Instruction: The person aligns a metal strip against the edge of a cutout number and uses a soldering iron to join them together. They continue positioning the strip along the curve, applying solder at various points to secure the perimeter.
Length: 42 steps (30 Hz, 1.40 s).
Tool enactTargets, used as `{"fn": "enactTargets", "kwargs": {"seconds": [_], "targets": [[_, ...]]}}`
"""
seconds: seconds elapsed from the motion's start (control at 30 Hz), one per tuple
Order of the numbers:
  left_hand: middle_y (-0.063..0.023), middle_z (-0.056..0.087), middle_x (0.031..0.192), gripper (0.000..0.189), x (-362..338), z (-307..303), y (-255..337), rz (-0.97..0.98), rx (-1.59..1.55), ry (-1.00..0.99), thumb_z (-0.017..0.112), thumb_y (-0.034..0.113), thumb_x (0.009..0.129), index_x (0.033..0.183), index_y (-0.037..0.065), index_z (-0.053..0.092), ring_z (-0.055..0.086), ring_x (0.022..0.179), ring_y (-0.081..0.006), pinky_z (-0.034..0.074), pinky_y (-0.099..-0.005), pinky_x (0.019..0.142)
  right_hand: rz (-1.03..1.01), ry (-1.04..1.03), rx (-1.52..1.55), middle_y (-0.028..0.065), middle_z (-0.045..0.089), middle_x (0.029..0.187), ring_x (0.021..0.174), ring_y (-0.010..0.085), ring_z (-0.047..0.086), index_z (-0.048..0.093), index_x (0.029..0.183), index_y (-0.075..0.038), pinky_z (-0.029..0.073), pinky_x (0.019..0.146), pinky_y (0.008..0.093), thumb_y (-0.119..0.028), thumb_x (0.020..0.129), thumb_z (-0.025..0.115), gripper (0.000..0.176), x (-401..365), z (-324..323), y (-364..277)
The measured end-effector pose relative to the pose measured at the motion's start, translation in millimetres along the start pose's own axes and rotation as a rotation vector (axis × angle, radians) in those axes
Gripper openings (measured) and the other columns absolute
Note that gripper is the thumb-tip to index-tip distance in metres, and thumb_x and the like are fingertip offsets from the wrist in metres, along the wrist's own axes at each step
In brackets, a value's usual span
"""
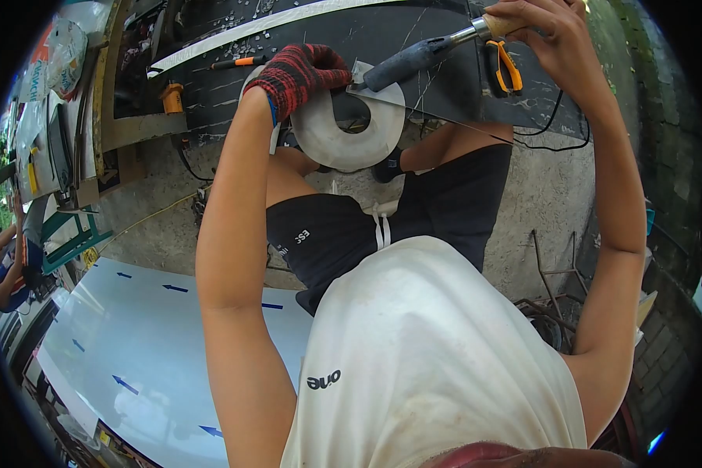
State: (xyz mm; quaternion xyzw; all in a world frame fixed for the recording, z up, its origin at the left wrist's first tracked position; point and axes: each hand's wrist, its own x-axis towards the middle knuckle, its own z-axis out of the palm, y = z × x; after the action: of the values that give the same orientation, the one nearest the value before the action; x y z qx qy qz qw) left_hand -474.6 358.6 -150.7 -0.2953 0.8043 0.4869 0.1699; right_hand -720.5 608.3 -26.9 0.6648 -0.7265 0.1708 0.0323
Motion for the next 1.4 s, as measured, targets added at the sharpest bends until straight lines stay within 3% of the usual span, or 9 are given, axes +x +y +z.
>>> {"fn": "enactTargets", "kwargs": {"seconds": [0.17, 0.4, 0.47, 0.57, 0.67, 1.0, 1.1, 1.17, 1.4], "targets": [[-0.0034, 0.078, 0.101, 0.027, -1.8, 0.2, 3.4, -0.033, 0.019, -0.003, 0.08, 0.029, 0.089, 0.111, 0.014, 0.078, 0.069, 0.096, -0.0156, 0.052, -0.0352, 0.094, -0.005, 0.057, 0.017, 0.0053, 0.073, 0.093, 0.091, 0.0214, 0.061, 0.081, 0.097, -0.007, 0.035, 0.09, 0.0379, 0.014, 0.07, 0.061, 0.039, -3.3, 10.1, 6.8], [-0.0033, 0.077, 0.101, 0.026, -0.8, 0.1, 0.2, -0.018, 0.003, -0.012, 0.08, 0.029, 0.089, 0.11, 0.013, 0.078, 0.068, 0.097, -0.0155, 0.052, -0.0357, 0.094, -0.031, 0.06, 0.003, 0.0053, 0.073, 0.093, 0.091, 0.0222, 0.062, 0.08, 0.097, -0.007, 0.035, 0.09, 0.0382, 0.01, 0.073, 0.06, 0.036, -1.4, 9.9, 7.9], [-0.0086, 0.077, 0.102, 0.029, -0.4, 0.0, 0.4, -0.001, 0.013, -0.001, 0.083, 0.029, 0.085, 0.11, 0.015, 0.079, 0.072, 0.094, -0.022, 0.056, -0.039, 0.091, -0.03, 0.057, -0.001, 0.0054, 0.073, 0.093, 0.091, 0.0222, 0.062, 0.08, 0.097, -0.007, 0.036, 0.091, 0.0381, 0.009, 0.073, 0.06, 0.035, -1.5, 10.3, 8.0], [-0.0046, 0.077, 0.103, 0.027, -1.9, -1.1, 3.1, -0.012, 0.021, -0.021, 0.081, 0.031, 0.089, 0.11, 0.014, 0.078, 0.068, 0.098, -0.0161, 0.052, -0.0361, 0.094, -0.008, 0.028, 0.003, 0.0055, 0.073, 0.092, 0.092, 0.022, 0.063, 0.081, 0.097, -0.007, 0.036, 0.092, 0.0381, 0.008, 0.074, 0.06, 0.035, 1.0, 4.7, 1.4], [-0.0083, 0.077, 0.101, 0.027, -2.8, 0.5, 2.6, 0.004, 0.017, 0.02, 0.083, 0.029, 0.086, 0.108, 0.014, 0.079, 0.071, 0.093, -0.0213, 0.056, -0.039, 0.09, 0.012, 0.003, 0.014, 0.0054, 0.073, 0.092, 0.092, 0.0218, 0.063, 0.081, 0.097, -0.007, 0.036, 0.093, 0.0381, 0.009, 0.074, 0.06, 0.035, 1.8, 2.8, -2.0], [-0.0082, 0.077, 0.102, 0.03, 0.0, 0.2, 0.3, 0.01, 0.03, 0.012, 0.083, 0.031, 0.085, 0.11, 0.014, 0.078, 0.071, 0.094, -0.0215, 0.056, -0.0395, 0.09, -0.006, 0.063, -0.015, 0.0051, 0.073, 0.092, 0.091, 0.021, 0.063, 0.081, 0.096, -0.007, 0.036, 0.092, 0.0378, 0.011, 0.072, 0.062, 0.036, -1.1, 11.5, 4.5], [-0.0046, 0.077, 0.104, 0.027, -1.0, -0.3, 1.2, -0.044, 0.007, -0.014, 0.081, 0.03, 0.089, 0.111, 0.013, 0.078, 0.068, 0.099, -0.0163, 0.052, -0.0358, 0.095, 0.01, 0.013, 0.009, 0.005, 0.073, 0.091, 0.09, 0.0207, 0.062, 0.081, 0.096, -0.007, 0.036, 0.091, 0.0379, 0.013, 0.071, 0.062, 0.037, 1.1, 4.9, 5.1], [-0.0085, 0.077, 0.102, 0.031, 3.0, 0.0, -4.7, 0.005, 0.005, -0.008, 0.084, 0.031, 0.085, 0.111, 0.015, 0.078, 0.071, 0.094, -0.0218, 0.057, -0.0404, 0.089, -0.006, 0.04, 0.007, 0.0048, 0.073, 0.091, 0.089, 0.0206, 0.062, 0.081, 0.096, -0.007, 0.036, 0.091, 0.0379, 0.013, 0.071, 0.062, 0.037, -1.5, 10.2, 11.5], [-0.0085, 0.077, 0.103, 0.031, 1.7, 0.8, -1.6, 0.003, 0.027, 0.005, 0.083, 0.031, 0.085, 0.111, 0.014, 0.078, 0.072, 0.093, -0.0218, 0.057, -0.0399, 0.09, -0.009, 0.059, 0.012, 0.0046, 0.073, 0.091, 0.09, 0.0207, 0.062, 0.081, 0.096, -0.006, 0.035, 0.092, 0.0381, 0.014, 0.07, 0.062, 0.038, -2.0, 11.4, 12.8]]}}
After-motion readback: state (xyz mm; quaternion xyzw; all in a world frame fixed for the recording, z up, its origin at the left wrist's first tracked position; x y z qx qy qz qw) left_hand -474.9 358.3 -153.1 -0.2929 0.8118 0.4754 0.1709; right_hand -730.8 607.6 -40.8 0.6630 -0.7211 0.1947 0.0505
